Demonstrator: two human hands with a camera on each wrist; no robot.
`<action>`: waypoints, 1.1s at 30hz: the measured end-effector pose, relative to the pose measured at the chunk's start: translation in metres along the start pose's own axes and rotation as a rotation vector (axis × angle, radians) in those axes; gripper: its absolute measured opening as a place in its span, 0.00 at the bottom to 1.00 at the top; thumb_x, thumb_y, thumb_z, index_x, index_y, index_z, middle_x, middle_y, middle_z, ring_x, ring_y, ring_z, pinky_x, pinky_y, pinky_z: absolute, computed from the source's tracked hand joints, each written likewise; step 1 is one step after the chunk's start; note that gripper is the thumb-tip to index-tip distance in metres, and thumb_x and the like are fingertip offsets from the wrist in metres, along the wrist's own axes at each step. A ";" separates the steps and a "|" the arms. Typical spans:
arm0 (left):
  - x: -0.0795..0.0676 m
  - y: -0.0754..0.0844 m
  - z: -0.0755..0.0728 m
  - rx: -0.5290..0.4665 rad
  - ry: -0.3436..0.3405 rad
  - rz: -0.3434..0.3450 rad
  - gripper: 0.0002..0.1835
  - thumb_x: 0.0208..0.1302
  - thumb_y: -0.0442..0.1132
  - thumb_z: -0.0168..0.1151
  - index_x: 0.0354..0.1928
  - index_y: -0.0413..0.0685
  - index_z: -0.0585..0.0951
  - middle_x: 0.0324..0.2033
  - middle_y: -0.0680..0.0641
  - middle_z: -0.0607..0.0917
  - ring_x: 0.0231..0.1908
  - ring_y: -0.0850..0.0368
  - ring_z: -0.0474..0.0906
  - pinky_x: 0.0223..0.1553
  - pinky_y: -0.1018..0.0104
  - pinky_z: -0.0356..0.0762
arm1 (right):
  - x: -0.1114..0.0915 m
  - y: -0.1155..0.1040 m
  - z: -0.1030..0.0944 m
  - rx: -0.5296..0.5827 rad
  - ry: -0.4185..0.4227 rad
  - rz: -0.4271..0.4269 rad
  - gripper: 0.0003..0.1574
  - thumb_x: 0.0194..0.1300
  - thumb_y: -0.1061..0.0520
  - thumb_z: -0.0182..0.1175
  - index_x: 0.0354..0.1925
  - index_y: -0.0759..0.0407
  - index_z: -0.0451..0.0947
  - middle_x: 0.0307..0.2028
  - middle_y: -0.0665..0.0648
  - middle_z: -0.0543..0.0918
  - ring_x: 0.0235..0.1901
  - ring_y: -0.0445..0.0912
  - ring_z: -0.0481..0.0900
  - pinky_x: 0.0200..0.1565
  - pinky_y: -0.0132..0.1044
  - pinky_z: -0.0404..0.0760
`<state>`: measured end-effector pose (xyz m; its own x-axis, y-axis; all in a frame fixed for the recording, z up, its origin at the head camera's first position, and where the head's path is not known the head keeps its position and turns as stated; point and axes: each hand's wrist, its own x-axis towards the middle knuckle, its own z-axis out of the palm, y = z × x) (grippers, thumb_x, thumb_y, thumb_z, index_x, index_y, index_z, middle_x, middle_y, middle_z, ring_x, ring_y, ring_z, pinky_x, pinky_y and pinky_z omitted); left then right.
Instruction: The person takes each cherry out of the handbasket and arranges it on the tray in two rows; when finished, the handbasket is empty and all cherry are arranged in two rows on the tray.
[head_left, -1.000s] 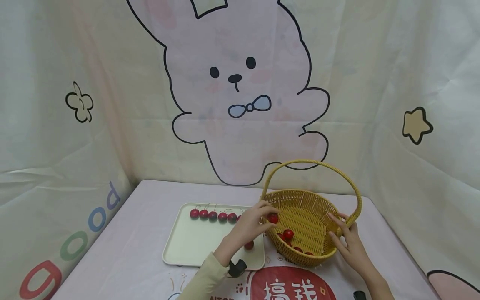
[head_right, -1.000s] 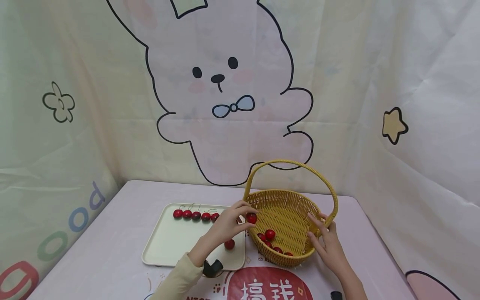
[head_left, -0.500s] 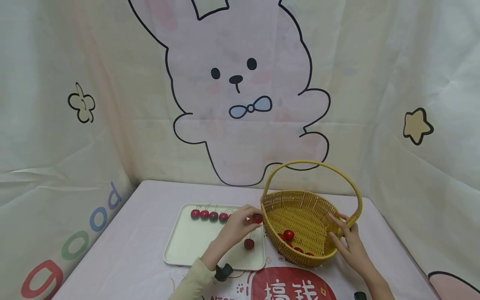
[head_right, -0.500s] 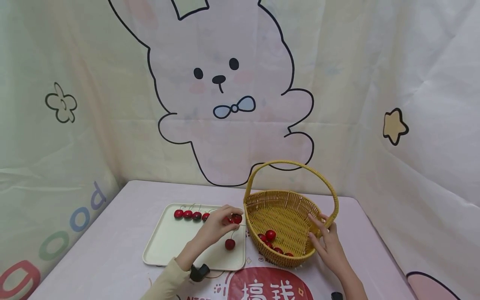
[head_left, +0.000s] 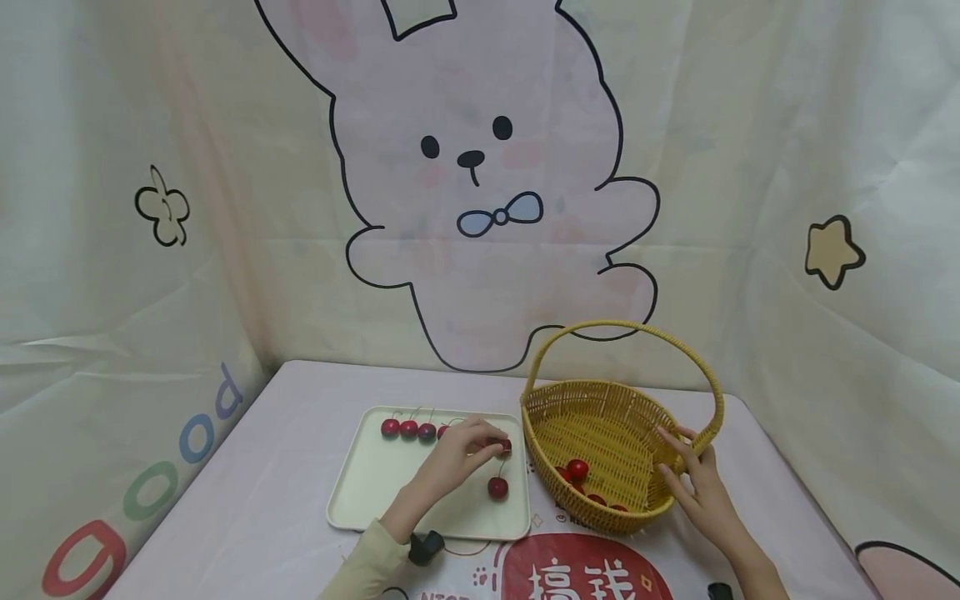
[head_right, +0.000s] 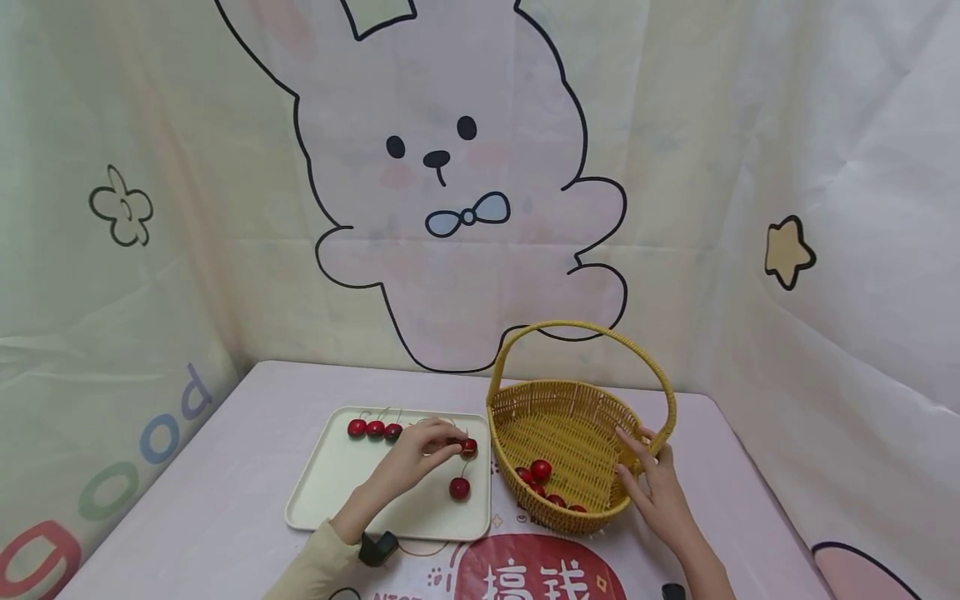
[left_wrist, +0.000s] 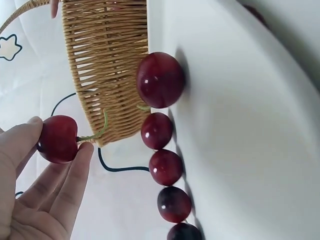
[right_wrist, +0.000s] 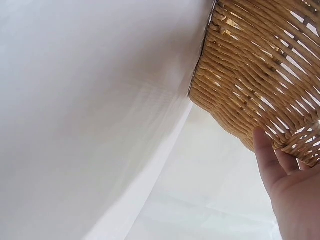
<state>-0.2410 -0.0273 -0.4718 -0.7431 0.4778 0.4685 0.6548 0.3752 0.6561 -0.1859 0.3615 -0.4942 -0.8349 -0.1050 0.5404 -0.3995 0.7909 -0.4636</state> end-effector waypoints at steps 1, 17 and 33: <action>-0.001 -0.002 -0.001 0.003 -0.004 -0.003 0.11 0.62 0.40 0.60 0.45 0.49 0.82 0.38 0.56 0.82 0.39 0.65 0.77 0.40 0.74 0.77 | 0.000 0.000 0.000 0.001 -0.001 0.000 0.37 0.60 0.65 0.59 0.66 0.52 0.62 0.62 0.69 0.55 0.50 0.49 0.62 0.38 0.30 0.71; -0.019 -0.019 -0.002 -0.053 -0.096 -0.053 0.13 0.58 0.32 0.63 0.46 0.39 0.79 0.38 0.46 0.80 0.41 0.53 0.80 0.43 0.69 0.79 | 0.001 0.001 0.000 -0.005 -0.007 0.000 0.37 0.60 0.65 0.59 0.66 0.53 0.61 0.62 0.70 0.54 0.47 0.54 0.67 0.35 0.37 0.73; -0.023 -0.032 0.000 0.003 -0.200 -0.111 0.17 0.52 0.30 0.66 0.46 0.37 0.80 0.42 0.43 0.83 0.43 0.51 0.81 0.46 0.66 0.78 | 0.000 0.000 0.000 -0.026 -0.006 0.016 0.37 0.61 0.64 0.59 0.67 0.52 0.61 0.62 0.68 0.55 0.42 0.48 0.67 0.34 0.38 0.73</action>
<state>-0.2448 -0.0507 -0.5037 -0.7690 0.5810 0.2667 0.5710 0.4367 0.6952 -0.1860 0.3620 -0.4939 -0.8434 -0.0956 0.5288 -0.3761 0.8077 -0.4539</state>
